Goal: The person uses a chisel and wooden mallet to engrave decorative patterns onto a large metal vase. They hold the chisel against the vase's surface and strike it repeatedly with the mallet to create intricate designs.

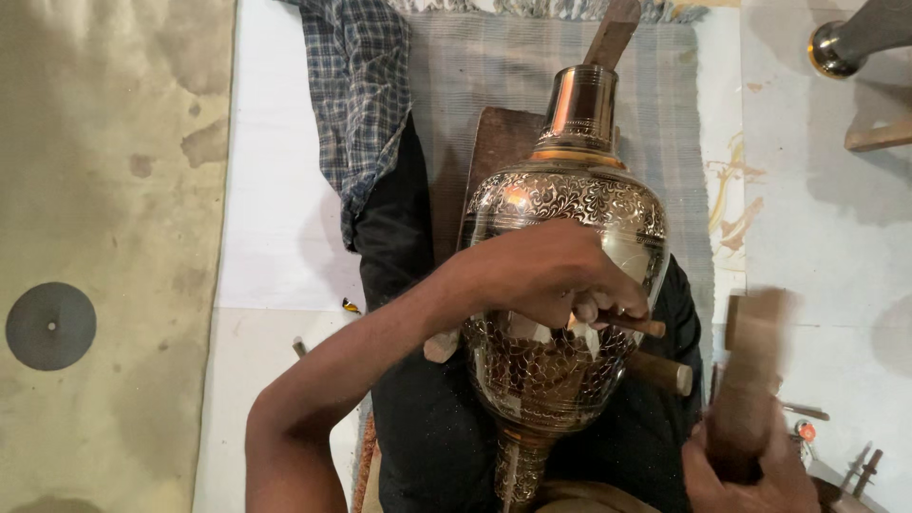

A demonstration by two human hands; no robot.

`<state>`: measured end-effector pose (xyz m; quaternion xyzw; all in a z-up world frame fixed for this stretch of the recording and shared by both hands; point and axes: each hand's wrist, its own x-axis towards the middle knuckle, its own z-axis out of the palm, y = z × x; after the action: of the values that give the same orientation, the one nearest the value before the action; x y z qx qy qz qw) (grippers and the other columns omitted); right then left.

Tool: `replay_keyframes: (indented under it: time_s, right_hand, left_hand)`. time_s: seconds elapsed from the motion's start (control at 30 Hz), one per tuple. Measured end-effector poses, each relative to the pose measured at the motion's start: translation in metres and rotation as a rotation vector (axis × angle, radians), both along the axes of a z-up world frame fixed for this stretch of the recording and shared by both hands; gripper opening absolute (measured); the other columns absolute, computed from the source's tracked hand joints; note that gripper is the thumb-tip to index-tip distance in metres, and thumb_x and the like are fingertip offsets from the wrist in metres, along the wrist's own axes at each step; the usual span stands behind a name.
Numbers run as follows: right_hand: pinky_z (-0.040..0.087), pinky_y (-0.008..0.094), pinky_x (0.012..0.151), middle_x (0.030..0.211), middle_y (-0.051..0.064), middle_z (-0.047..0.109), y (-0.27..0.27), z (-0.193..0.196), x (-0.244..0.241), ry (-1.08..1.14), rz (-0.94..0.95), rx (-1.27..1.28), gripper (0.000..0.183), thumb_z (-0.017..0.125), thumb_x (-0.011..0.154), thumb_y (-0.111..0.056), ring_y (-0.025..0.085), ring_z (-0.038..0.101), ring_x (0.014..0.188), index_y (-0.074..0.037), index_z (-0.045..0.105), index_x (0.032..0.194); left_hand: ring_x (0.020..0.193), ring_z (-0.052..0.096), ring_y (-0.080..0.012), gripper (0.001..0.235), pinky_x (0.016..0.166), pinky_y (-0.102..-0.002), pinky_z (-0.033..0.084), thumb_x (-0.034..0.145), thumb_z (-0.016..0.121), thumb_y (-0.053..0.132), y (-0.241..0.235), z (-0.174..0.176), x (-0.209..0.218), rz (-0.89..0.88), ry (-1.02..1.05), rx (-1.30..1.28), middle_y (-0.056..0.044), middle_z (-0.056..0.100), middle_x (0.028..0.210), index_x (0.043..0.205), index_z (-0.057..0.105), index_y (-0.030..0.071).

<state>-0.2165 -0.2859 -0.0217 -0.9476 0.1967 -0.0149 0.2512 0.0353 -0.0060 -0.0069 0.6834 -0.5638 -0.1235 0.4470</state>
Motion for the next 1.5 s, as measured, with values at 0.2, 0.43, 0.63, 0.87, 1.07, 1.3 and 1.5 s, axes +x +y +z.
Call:
replay_keyframes:
  time_s: [0.2, 0.43, 0.63, 0.87, 1.07, 1.3, 1.5]
  right_hand:
    - [0.063, 0.042, 0.077, 0.099, 0.024, 0.070, -0.012, 0.044, 0.034, -0.006, 0.509, -0.315, 0.076, 0.075, 0.068, -0.005, 0.027, 0.076, 0.082, 0.022, 0.053, 0.136]
    - [0.055, 0.032, 0.060, 0.106, 0.018, 0.074, -0.002, 0.084, 0.102, -0.184, 0.498, 0.150, 0.076, 0.073, 0.074, 0.001, 0.020, 0.069, 0.075, -0.004, 0.055, 0.148]
    - [0.058, 0.028, 0.058, 0.111, 0.003, 0.071, 0.024, 0.139, 0.169, 0.186, 0.718, 0.128, 0.091, 0.071, 0.077, 0.001, 0.012, 0.072, 0.068, -0.028, 0.042, 0.159]
    - [0.053, 0.027, 0.043, 0.077, 0.003, 0.061, 0.083, 0.198, 0.214, 0.321, 0.761, 0.218, 0.089, 0.061, 0.077, -0.008, 0.015, 0.055, 0.047, -0.042, 0.035, 0.155]
    - [0.056, 0.021, 0.053, 0.128, -0.018, 0.061, 0.074, 0.183, 0.223, 0.714, 0.884, -0.887, 0.098, 0.063, 0.084, -0.015, 0.007, 0.065, 0.059, -0.047, 0.015, 0.162]
    - [0.054, 0.024, 0.048, 0.095, 0.007, 0.076, 0.024, 0.084, 0.154, 0.117, 0.591, 0.423, 0.088, 0.070, 0.066, 0.007, 0.012, 0.063, 0.056, -0.020, 0.057, 0.149]
    - [0.062, 0.023, 0.072, 0.096, 0.010, 0.074, 0.032, 0.094, 0.121, -0.215, 0.414, 0.403, 0.076, 0.078, 0.072, 0.001, 0.014, 0.073, 0.079, -0.011, 0.059, 0.145]
  left_hand:
    - [0.072, 0.077, -0.0121, 0.043, 0.064, -0.028, 0.062, 0.080, 0.076, 0.000, 0.015, -0.005, -0.021, 0.222, 0.069, -0.102, -0.002, 0.080, 0.093, 0.119, 0.074, 0.017]
    - [0.087, 0.080, -0.0164, 0.046, 0.062, -0.024, 0.064, 0.084, 0.057, -0.017, 0.026, -0.004, -0.061, 0.553, 0.207, -0.225, -0.010, 0.079, 0.107, 0.120, 0.072, 0.007]
    - [0.090, 0.080, -0.0202, 0.036, 0.076, -0.028, 0.067, 0.083, 0.059, -0.014, 0.021, 0.005, -0.087, 0.828, 0.292, -0.309, -0.015, 0.078, 0.108, 0.115, 0.072, -0.003]
    - [0.091, 0.080, -0.0195, 0.027, 0.079, -0.025, 0.068, 0.093, 0.051, -0.015, -0.005, 0.000, -0.107, 1.184, 0.280, -0.509, -0.015, 0.078, 0.103, 0.113, 0.069, -0.009]
    - [0.087, 0.081, -0.0174, 0.026, 0.079, -0.027, 0.069, 0.092, 0.051, -0.016, -0.002, -0.007, -0.108, 1.119, 0.644, -0.713, -0.014, 0.078, 0.097, 0.107, 0.069, -0.007]
    - [0.098, 0.080, -0.0210, 0.037, 0.083, -0.029, 0.069, 0.092, 0.055, -0.017, 0.007, -0.005, -0.093, 0.894, 0.277, -0.448, -0.015, 0.077, 0.118, 0.124, 0.068, -0.003]
    - [0.092, 0.081, -0.0212, 0.047, 0.077, -0.026, 0.068, 0.086, 0.056, -0.017, 0.012, -0.001, -0.081, 0.757, 0.212, -0.323, -0.014, 0.076, 0.119, 0.127, 0.068, 0.001]
